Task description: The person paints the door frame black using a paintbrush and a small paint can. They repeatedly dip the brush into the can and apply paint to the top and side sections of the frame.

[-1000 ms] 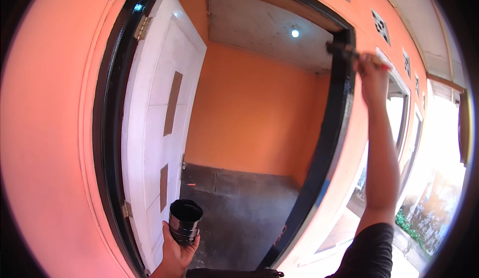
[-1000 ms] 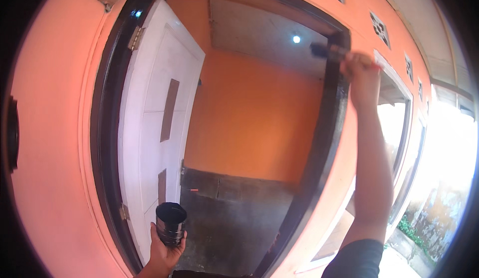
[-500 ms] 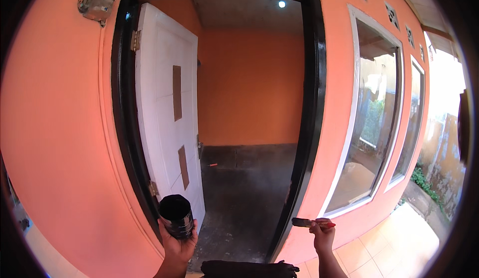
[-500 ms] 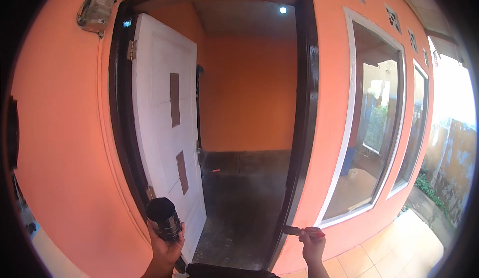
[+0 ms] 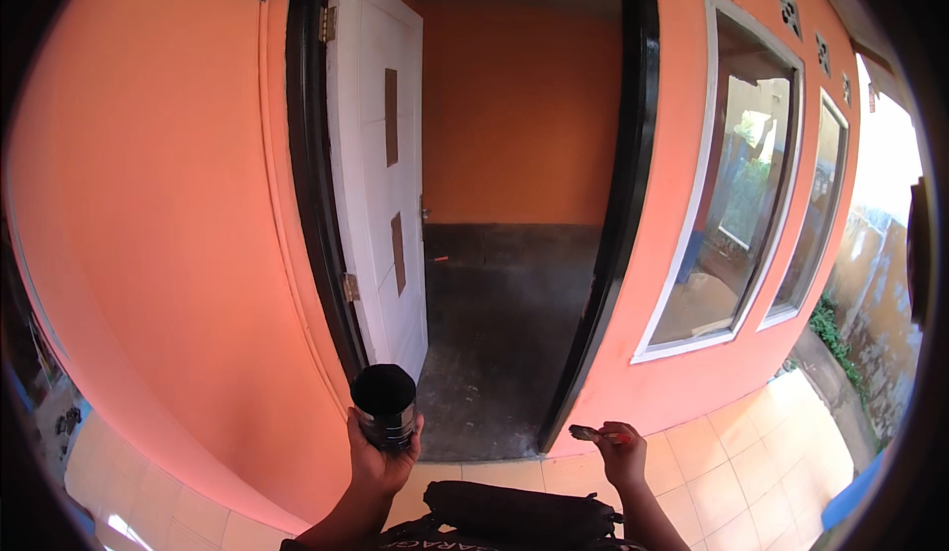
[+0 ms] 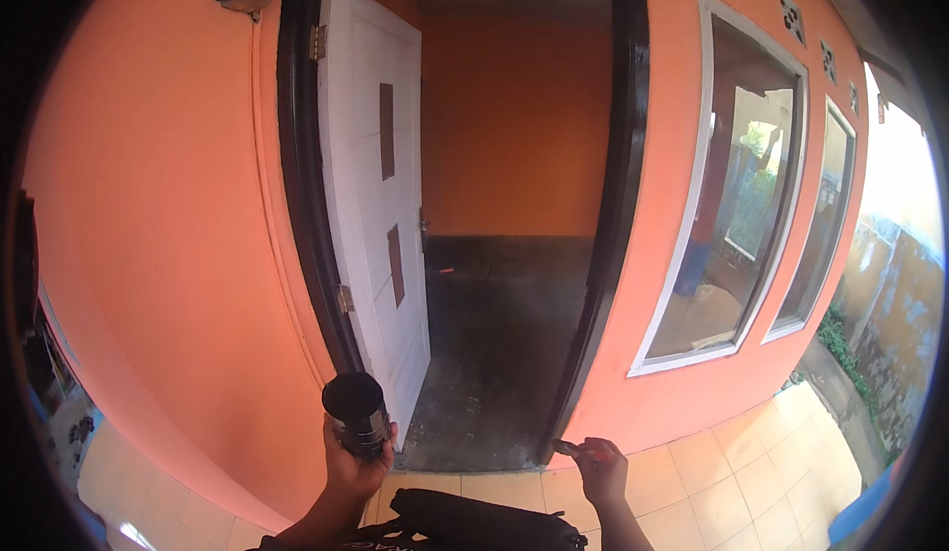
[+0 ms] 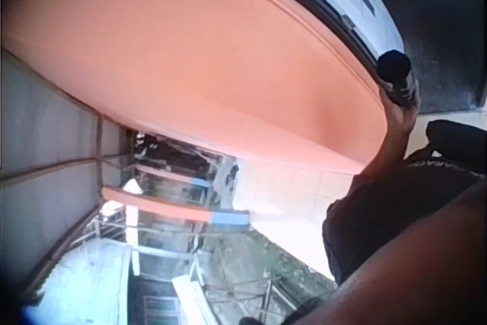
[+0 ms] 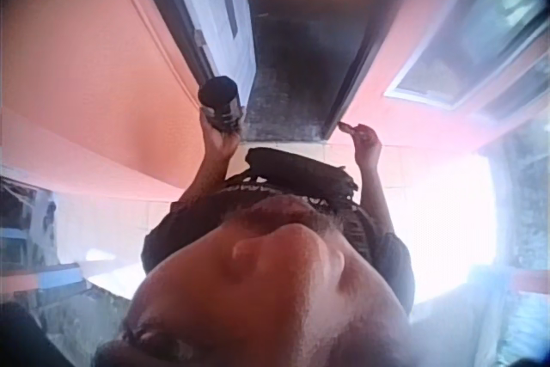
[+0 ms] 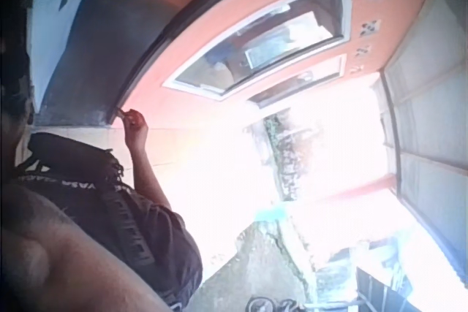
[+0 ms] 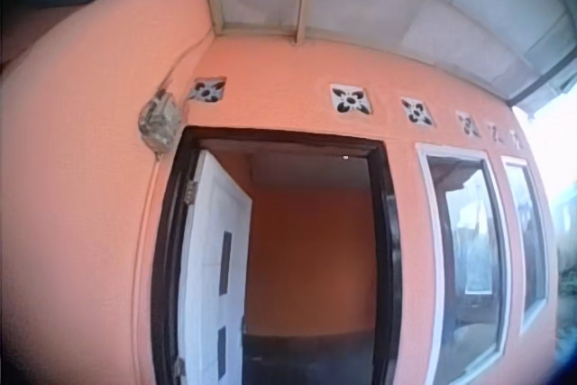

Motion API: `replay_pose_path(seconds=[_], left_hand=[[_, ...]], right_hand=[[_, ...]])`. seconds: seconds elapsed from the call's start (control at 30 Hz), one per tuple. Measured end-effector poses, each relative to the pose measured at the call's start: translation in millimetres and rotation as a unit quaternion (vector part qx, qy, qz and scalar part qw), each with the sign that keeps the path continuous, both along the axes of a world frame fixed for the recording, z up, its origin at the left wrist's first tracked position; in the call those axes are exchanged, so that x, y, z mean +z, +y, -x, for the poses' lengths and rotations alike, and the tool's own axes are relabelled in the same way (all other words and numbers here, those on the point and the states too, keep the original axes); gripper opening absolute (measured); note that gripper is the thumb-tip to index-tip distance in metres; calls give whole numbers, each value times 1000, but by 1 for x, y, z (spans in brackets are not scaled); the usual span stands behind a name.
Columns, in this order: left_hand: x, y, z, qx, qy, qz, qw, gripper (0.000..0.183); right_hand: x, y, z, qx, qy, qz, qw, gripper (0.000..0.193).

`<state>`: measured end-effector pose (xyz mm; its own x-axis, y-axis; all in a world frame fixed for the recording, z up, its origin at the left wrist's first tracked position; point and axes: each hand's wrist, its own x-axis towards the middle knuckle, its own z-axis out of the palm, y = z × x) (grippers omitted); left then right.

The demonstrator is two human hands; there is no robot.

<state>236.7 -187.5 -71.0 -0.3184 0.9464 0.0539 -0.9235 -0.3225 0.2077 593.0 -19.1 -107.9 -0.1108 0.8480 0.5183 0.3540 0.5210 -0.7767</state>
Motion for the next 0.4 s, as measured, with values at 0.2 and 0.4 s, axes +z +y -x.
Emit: replay_pose_path(seconds=[0.2,0.4], left_hand=[[9,-17,-33,-45,-12,-38,998,68],[0,-9,-85,-94,-46,-56,993,71]], right_hand=[[5,-25,-35,-33,1,70,997,14],[-9,-38,-97,-30,169,242,955,17]])
